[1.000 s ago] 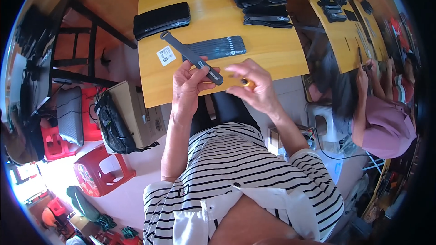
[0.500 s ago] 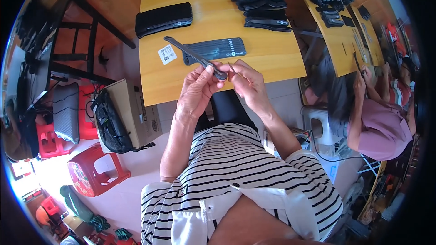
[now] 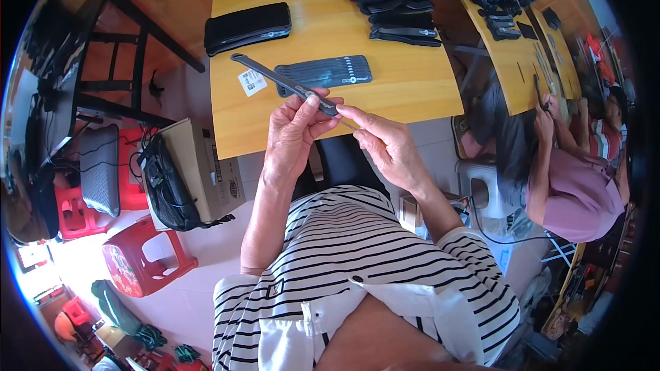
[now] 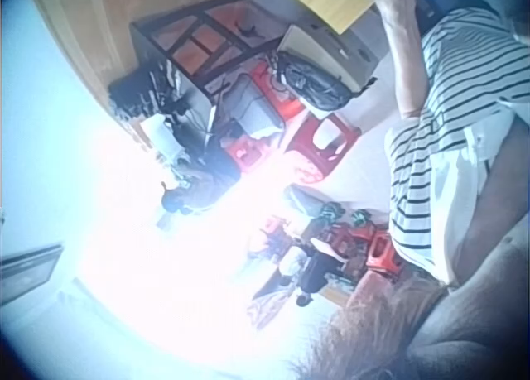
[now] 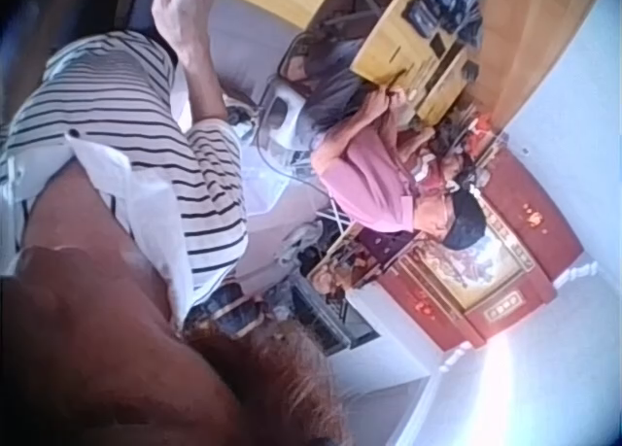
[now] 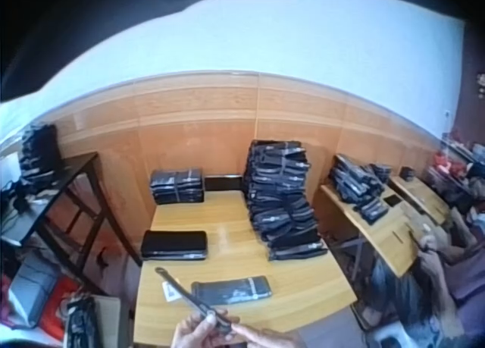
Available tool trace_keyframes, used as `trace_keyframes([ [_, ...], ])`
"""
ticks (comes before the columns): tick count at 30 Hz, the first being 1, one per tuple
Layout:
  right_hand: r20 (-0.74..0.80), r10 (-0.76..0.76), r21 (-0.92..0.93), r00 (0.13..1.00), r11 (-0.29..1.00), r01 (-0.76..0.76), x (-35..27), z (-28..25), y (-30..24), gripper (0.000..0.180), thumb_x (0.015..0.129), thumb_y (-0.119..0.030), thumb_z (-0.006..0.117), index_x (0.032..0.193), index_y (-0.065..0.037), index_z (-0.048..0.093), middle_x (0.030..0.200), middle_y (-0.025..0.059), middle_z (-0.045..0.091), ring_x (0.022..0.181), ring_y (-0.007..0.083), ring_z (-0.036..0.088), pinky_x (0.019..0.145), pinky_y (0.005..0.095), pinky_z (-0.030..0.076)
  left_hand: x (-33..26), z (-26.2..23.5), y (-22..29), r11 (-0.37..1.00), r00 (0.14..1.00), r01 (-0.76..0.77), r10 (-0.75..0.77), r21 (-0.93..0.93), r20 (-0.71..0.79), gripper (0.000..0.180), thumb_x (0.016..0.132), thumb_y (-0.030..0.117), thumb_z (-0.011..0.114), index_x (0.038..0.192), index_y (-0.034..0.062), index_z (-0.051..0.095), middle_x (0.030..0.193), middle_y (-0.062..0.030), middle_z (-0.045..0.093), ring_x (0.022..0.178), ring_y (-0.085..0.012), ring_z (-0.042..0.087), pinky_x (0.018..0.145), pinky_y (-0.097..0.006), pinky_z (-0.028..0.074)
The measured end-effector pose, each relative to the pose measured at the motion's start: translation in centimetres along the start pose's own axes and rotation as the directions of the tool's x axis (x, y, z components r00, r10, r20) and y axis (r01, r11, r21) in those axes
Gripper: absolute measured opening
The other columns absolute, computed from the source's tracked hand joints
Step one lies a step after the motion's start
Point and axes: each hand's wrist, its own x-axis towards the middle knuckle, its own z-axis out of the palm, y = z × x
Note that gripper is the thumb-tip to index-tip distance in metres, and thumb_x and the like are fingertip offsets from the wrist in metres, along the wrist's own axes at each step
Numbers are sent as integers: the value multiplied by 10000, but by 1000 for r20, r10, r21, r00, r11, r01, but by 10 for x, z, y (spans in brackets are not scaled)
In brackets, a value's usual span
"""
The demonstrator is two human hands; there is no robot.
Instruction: Assembling leather straps by attaching hardware fasteners to individual strap components.
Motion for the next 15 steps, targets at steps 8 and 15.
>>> trace_keyframes([
  [8, 10, -17, -204, 1000, 979, 18, 1, -4, 4, 392, 840, 53, 506, 1215, -57, 521, 973, 108, 627, 713, 166, 562, 686, 264, 461, 0, 1, 0, 998, 999, -27, 28, 48, -17, 233, 903, 166, 525, 1039, -21, 557, 955, -168, 635, 815, -166, 651, 723, -247, 555],
  [15, 6, -32, -289, 999, 957, 33, 0, -4, 5, 421, 811, 64, 540, 1206, -80, 536, 847, 114, 605, 664, 195, 558, 646, 275, 460, 0, 2, -2, 993, 998, -45, 50, 113, -43, 230, 896, 162, 536, 1038, -19, 553, 951, -157, 637, 820, -163, 649, 722, -248, 553],
])
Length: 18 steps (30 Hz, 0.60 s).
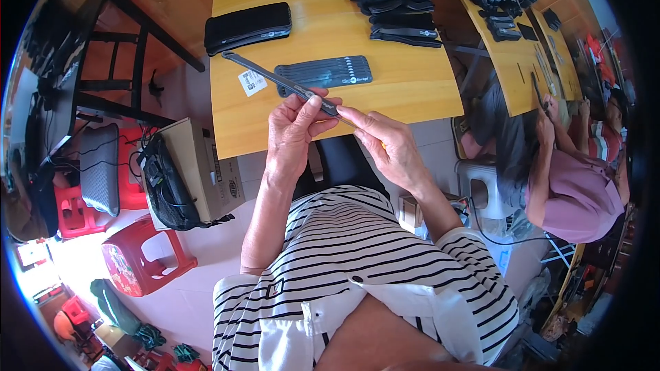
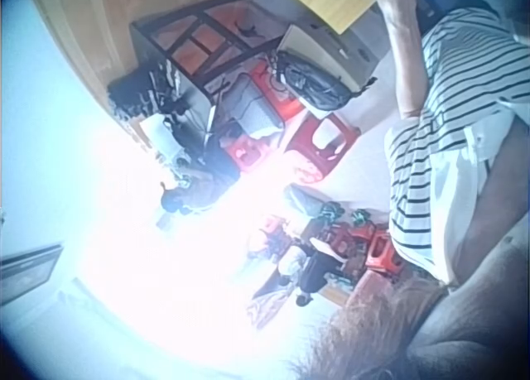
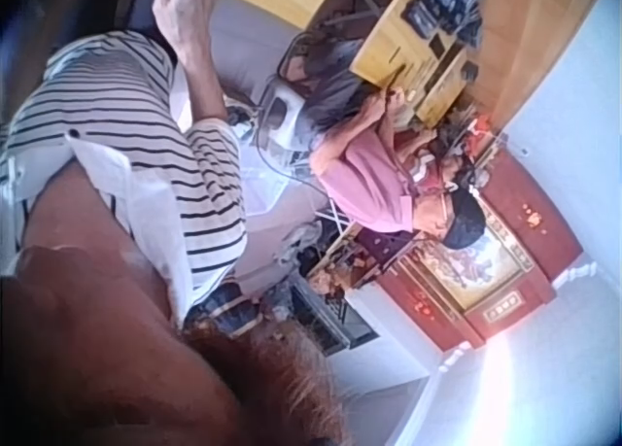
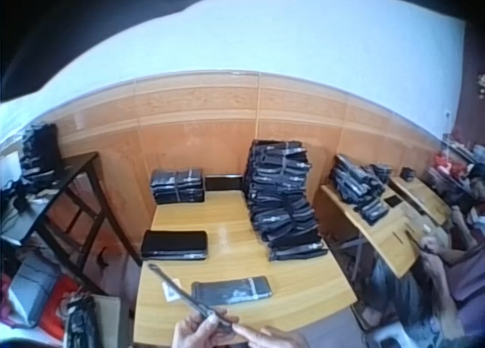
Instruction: Assembling leather straps by attaching hardware fasteners to individual strap components.
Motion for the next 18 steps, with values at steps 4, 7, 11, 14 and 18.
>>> trace_keyframes([
  [4, -28, -31, -83, 999, 996, 29, -1, 0, 0, 466, 787, 67, 563, 1213, -120, 541, 711, 90, 531, 582, 191, 520, 573, 292, 448, 0, 1, -1, 1000, 1000, -5, 5, 26, -16, 224, 897, 158, 535, 1035, -18, 554, 947, -152, 637, 822, -161, 647, 723, -253, 551],
  [7, -54, -59, -183, 997, 982, 48, -2, 1, -1, 496, 771, 64, 577, 1217, -149, 544, 645, 69, 456, 536, 181, 487, 527, 304, 432, -1, 2, -1, 999, 1000, -10, 11, 41, -25, 218, 899, 152, 530, 1033, -18, 554, 944, -149, 636, 821, -160, 645, 725, -257, 550],
  [11, -58, -59, -236, 997, 971, 43, -1, -1, -6, 501, 766, 53, 583, 1217, -163, 546, 630, 60, 431, 522, 178, 481, 512, 308, 429, -2, 4, -1, 999, 999, -15, 17, 31, -47, 216, 901, 147, 526, 1033, -22, 555, 943, -150, 636, 820, -165, 646, 725, -256, 550],
  [14, -55, -38, -214, 998, 977, 26, -2, -3, -6, 491, 773, 37, 583, 1216, -171, 546, 631, 56, 433, 517, 184, 486, 507, 310, 428, -2, 5, -1, 1000, 998, -12, 13, 24, -55, 216, 902, 143, 524, 1034, -25, 556, 945, -152, 636, 821, -171, 646, 726, -256, 550],
  [18, -79, -73, -282, 994, 958, 48, -2, -1, -6, 502, 766, 28, 584, 1221, -180, 539, 640, 54, 454, 516, 199, 509, 491, 324, 434, -3, 8, -1, 998, 996, -30, 34, 48, -78, 208, 897, 123, 527, 1036, -29, 555, 927, -139, 636, 808, -171, 646, 722, -262, 553],
])
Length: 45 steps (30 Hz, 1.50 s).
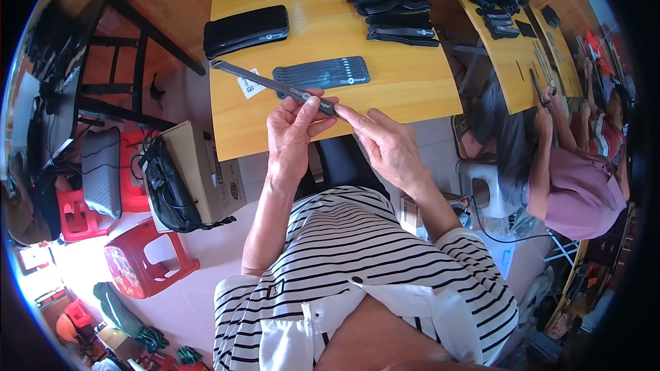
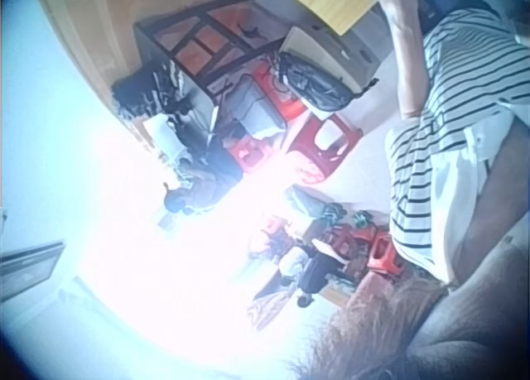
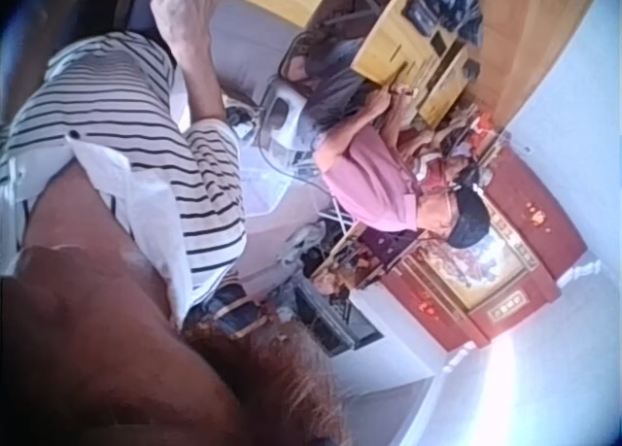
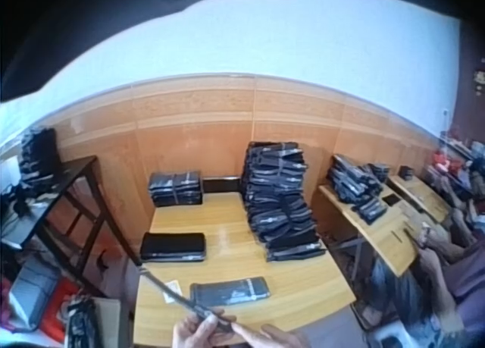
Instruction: Assembling leather straps by attaching hardware fasteners to individual strap components.
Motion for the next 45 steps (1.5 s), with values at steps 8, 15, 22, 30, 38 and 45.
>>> trace_keyframes([
  [8, -70, -2, -243, 998, 970, -15, -4, 19, 0, 625, 742, -8, 568, 1305, -247, 438, 672, 26, 450, 526, 205, 531, 462, 342, 442, 3, 3, -7, 999, 992, -2, -4, -50, -123, 159, 858, 74, 569, 981, -26, 581, 835, -86, 633, 728, -143, 638, 695, -258, 557],
  [15, -220, -36, -307, 975, 951, -34, -2, 42, 9, 667, 684, 28, 571, 1292, -223, 466, 653, 25, 434, 547, 188, 513, 477, 327, 445, 13, 5, -17, 992, 983, -9, -14, -128, -184, 113, 834, 55, 604, 929, -5, 599, 820, -85, 644, 722, -141, 640, 691, -255, 559],
  [22, -390, 46, -130, 920, 986, -104, 5, 60, 9, 598, 683, 60, 570, 1224, -196, 548, 624, 37, 444, 541, 201, 509, 484, 335, 430, 17, 10, -31, 953, 977, -55, -11, -299, -215, 112, 837, 70, 607, 927, 4, 608, 841, -92, 649, 737, -148, 639, 711, -257, 557],
  [30, -411, 84, -33, 908, 994, -107, 5, 63, 13, 540, 690, 49, 602, 1179, -181, 585, 598, 46, 442, 527, 210, 508, 490, 336, 424, 16, 11, -31, 984, 957, -145, 113, -105, -267, 104, 828, 43, 608, 922, -4, 610, 859, -93, 649, 717, -128, 627, 667, -235, 559],
  [38, -501, 37, -62, 865, 995, -79, 6, 66, 8, 507, 708, 86, 607, 1147, -168, 610, 596, 66, 470, 515, 199, 491, 499, 314, 412, 17, 10, -31, 973, 974, -99, 53, -207, -220, 93, 825, 26, 606, 916, 5, 617, 846, -86, 647, 709, -128, 623, 658, -232, 553],
  [45, -260, 415, 644, 872, 747, -163, 8, 69, 9, 503, 731, 132, 552, 1147, -145, 608, 601, 63, 466, 553, 116, 491, 517, 248, 410, 19, 9, -36, 972, 955, -203, 171, -116, -243, 129, 787, 25, 655, 909, 13, 612, 829, -77, 656, 703, -131, 631, 659, -251, 549],
])
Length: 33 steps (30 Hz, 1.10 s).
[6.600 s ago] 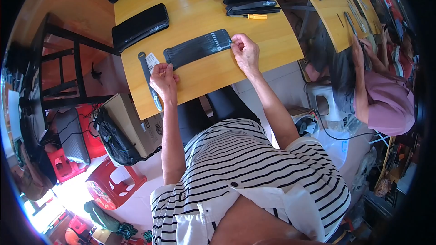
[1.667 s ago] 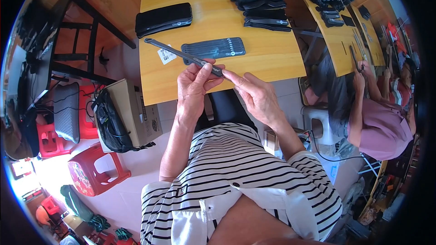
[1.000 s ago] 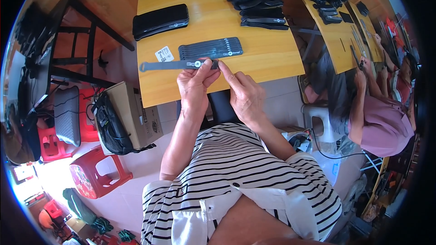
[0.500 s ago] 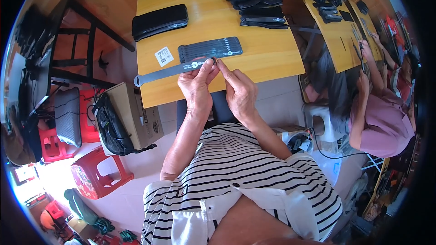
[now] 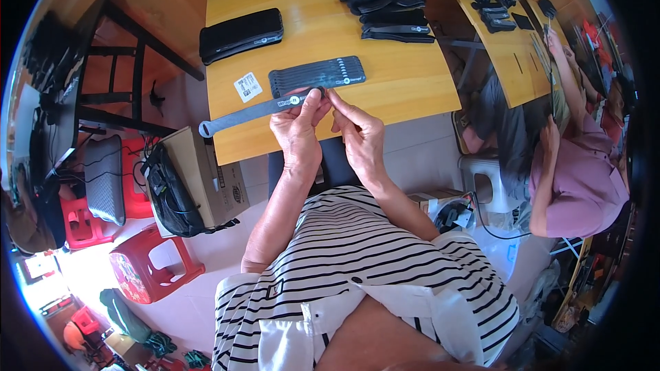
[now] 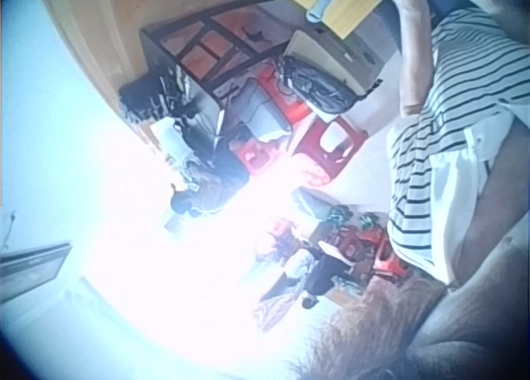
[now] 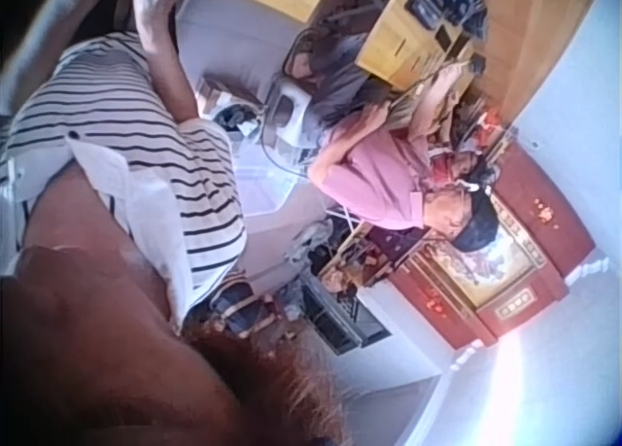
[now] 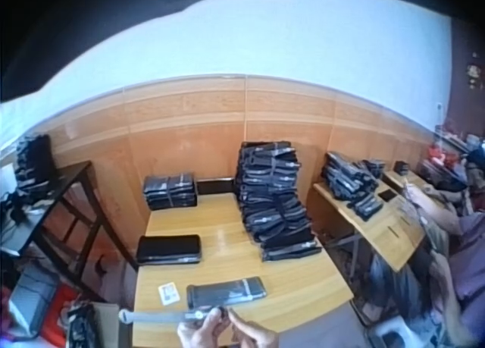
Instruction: Assembling leather straps by attaching hardware fasteners to individual strap components.
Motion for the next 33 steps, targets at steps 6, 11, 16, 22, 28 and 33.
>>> trace_keyframes([
  [6, 87, -364, -507, 927, 785, 356, 9, -14, -5, 510, 691, 123, 535, 1108, -152, 636, 588, 50, 499, 552, 171, 526, 505, 258, 422, 5, 1, 15, 987, 999, 18, -25, 157, 43, 98, 803, 8, 624, 900, -12, 621, 804, -101, 657, 664, -144, 641, 642, -252, 559],
  [11, 262, -489, -602, 832, 591, 537, 21, -26, -3, 502, 685, 115, 540, 1093, -158, 645, 588, 60, 499, 511, 160, 491, 484, 254, 405, 3, 3, 19, 977, 998, 25, -35, 210, 44, 107, 791, 1, 635, 895, -16, 619, 781, -102, 658, 635, -154, 645, 627, -254, 559],
  [16, 200, 174, 222, 964, 951, -217, 12, -15, -2, 348, 826, 44, 539, 1128, -111, 614, 614, -17, 493, 542, 54, 431, 467, 208, 367, 5, 0, 12, 979, 999, -24, 16, 200, 43, 100, 788, 5, 641, 883, -11, 615, 773, -104, 658, 634, -150, 643, 624, -249, 550],
  [22, 20, -141, -167, 990, 976, 142, 9, -5, 4, 425, 745, 57, 577, 1112, -150, 632, 589, -4, 490, 525, 108, 471, 477, 262, 407, 3, 1, 11, 985, 997, -81, 81, 151, 2, 107, 772, -9, 657, 847, -18, 581, 756, -95, 643, 647, -139, 634, 634, -253, 543],
  [28, 322, -479, -661, 817, 503, 556, 22, -25, -7, 434, 644, 2, 612, 1043, -161, 662, 580, 7, 469, 523, 171, 501, 470, 303, 409, 12, -11, 24, 947, 994, 16, -50, 321, 99, 103, 764, -17, 652, 831, -33, 575, 747, -112, 643, 615, -149, 641, 592, -239, 545],
  [33, 288, -101, -202, 952, 966, 164, 27, -29, 10, 322, 757, 18, 578, 1010, -157, 675, 563, 61, 520, 452, 199, 478, 461, 311, 394, 17, -13, 31, 906, 980, 61, -134, 420, 147, 108, 754, -10, 659, 817, -37, 575, 724, -112, 642, 601, -146, 642, 573, -223, 540],
])
